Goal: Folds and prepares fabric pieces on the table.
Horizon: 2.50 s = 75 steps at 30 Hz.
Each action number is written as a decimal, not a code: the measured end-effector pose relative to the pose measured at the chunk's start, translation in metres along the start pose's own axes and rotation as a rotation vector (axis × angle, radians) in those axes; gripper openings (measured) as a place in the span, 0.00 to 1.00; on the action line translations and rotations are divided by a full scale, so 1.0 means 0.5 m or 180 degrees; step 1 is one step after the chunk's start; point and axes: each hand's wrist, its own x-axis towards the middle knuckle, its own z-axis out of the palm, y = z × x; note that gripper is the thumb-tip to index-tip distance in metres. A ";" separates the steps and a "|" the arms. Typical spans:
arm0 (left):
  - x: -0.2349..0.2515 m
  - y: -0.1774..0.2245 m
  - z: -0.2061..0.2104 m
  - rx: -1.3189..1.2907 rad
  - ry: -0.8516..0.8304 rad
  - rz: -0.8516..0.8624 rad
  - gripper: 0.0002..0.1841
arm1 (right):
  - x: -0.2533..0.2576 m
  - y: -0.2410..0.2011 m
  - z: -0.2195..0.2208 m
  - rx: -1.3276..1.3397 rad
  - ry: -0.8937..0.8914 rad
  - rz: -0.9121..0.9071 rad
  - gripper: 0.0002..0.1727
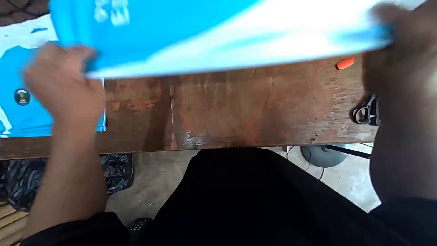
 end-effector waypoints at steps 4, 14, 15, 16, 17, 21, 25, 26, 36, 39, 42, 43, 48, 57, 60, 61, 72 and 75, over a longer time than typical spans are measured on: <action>-0.105 -0.023 0.112 -0.0054 -0.2456 0.0464 0.15 | -0.114 0.052 0.103 -0.0020 -0.2113 -0.0568 0.11; -0.103 0.045 0.324 -0.0844 -0.0943 0.0400 0.41 | -0.081 -0.080 0.276 0.0603 -0.1096 -0.0077 0.34; -0.131 0.044 0.339 -0.0623 -0.1025 0.0339 0.43 | -0.096 -0.080 0.303 0.0396 -0.0977 -0.0014 0.39; -0.167 0.044 0.341 -0.0463 -0.1100 0.0298 0.45 | -0.121 -0.076 0.318 0.0185 -0.0940 0.0011 0.41; -0.212 0.046 0.334 -0.0396 -0.1168 0.0281 0.46 | -0.154 -0.072 0.320 0.0092 -0.0915 -0.0011 0.42; -0.383 0.068 0.281 -0.0476 -0.1252 0.0075 0.46 | -0.313 -0.055 0.291 0.0199 -0.0937 -0.0239 0.42; -0.338 0.068 0.280 -0.1037 -0.0933 -0.0063 0.35 | -0.317 -0.039 0.270 0.0462 -0.0775 -0.0208 0.36; -0.302 0.060 0.293 -0.1077 -0.0886 -0.0010 0.34 | -0.289 -0.034 0.271 0.0435 -0.0764 -0.0152 0.35; 0.054 -0.003 0.324 -0.0346 -0.1217 -0.0059 0.41 | -0.104 -0.028 0.262 -0.0236 -0.1453 0.0481 0.44; 0.091 0.115 0.271 -0.0341 -0.0747 -0.0309 0.36 | -0.076 -0.104 0.157 -0.0664 -0.2218 0.0926 0.38; -0.032 0.256 0.228 -0.0658 -0.1104 0.0180 0.31 | -0.080 -0.147 0.112 -0.0907 -0.2805 0.0975 0.37; -0.099 0.288 0.230 -0.0769 -0.1161 0.0331 0.31 | -0.083 -0.155 0.116 -0.0767 -0.2698 0.0727 0.33; -0.332 0.282 0.299 -0.0811 -0.1103 -0.0114 0.46 | -0.027 -0.206 0.242 0.0521 -0.1632 -0.1203 0.30; -0.067 0.073 0.271 -0.0171 -0.1363 -0.0004 0.50 | 0.037 -0.220 0.321 -0.0095 -0.1681 0.0233 0.48; -0.034 0.182 0.219 -0.0308 -0.1352 0.0023 0.40 | 0.005 -0.205 0.219 -0.0338 -0.1910 0.0775 0.45; -0.059 0.221 0.214 -0.0478 -0.1364 0.0122 0.38 | -0.003 -0.193 0.187 -0.0353 -0.2002 0.0906 0.41; -0.258 0.111 0.294 -0.0637 -0.1264 -0.1461 0.50 | -0.056 -0.067 0.306 0.0224 -0.1236 -0.0026 0.43; -0.211 0.059 0.329 -0.0490 -0.1239 -0.1271 0.51 | -0.054 -0.035 0.317 0.0106 -0.1095 0.0215 0.44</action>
